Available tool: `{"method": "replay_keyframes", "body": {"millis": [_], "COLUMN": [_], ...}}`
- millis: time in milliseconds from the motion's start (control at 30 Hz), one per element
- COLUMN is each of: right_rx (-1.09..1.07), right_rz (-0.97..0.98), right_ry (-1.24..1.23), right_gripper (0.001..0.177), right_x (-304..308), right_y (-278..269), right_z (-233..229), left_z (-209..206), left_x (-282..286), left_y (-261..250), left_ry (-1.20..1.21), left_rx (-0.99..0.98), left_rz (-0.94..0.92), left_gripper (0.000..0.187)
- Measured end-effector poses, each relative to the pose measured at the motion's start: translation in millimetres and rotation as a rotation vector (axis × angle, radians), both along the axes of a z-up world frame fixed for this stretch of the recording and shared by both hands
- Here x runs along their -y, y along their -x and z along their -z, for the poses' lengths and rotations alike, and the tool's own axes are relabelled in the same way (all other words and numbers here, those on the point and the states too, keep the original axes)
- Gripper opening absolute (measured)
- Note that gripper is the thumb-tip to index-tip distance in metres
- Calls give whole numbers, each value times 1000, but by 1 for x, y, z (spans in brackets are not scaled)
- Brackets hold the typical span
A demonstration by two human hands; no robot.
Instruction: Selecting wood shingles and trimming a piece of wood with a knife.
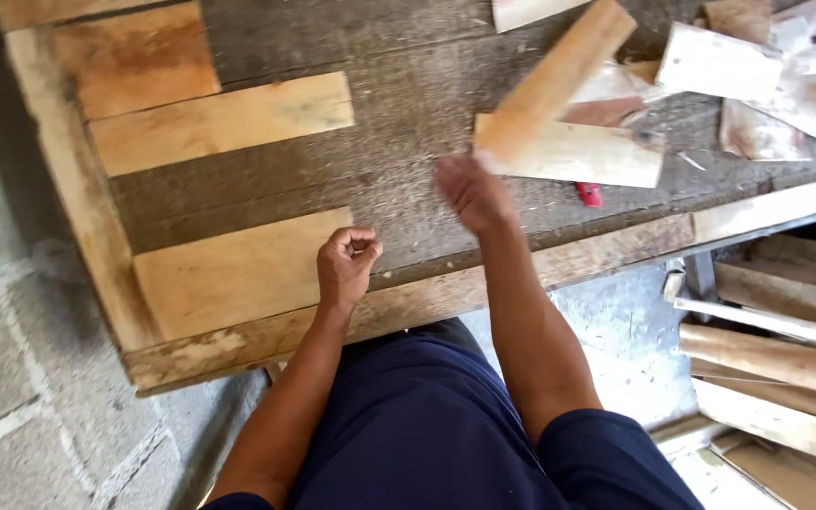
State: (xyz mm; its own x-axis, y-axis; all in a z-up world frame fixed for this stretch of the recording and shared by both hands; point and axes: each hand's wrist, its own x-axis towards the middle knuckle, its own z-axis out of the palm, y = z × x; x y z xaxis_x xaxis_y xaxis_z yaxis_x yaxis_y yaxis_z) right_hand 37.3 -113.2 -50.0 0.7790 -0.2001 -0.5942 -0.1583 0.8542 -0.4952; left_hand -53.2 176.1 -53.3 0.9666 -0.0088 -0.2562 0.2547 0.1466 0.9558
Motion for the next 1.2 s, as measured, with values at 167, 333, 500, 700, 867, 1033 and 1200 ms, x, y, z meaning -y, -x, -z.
{"method": "replay_keyframes", "body": {"millis": [167,333,500,700,867,1033,1200], "right_rx": [-19,-264,-578,-563,-466,-97,215], "right_rz": [-453,-539,-1192,-1659,-1732,-1570,-1392], "right_ry": [655,2053,2347,2402,2341,2376,2366], "right_gripper": [29,30,124,156,153,132,112], "right_x": [81,255,338,370,403,388,200], "right_y": [-15,-69,-134,-179,-167,-151,-98], "right_z": [-18,-26,-56,-63,-63,-69,-136], "left_z": [-2,6,-6,-14,-31,-56,-74], "left_x": [37,53,71,84,94,91,78], "left_y": [-2,1,5,1,-8,-29,-62], "left_ry": [-88,-217,-342,-484,-492,-440,-333], "left_rx": [-42,-125,-77,-141,-164,-121,-14], "left_rz": [20,-33,-75,-23,6,60,103], "left_gripper": [19,16,14,14,20,24,31]}}
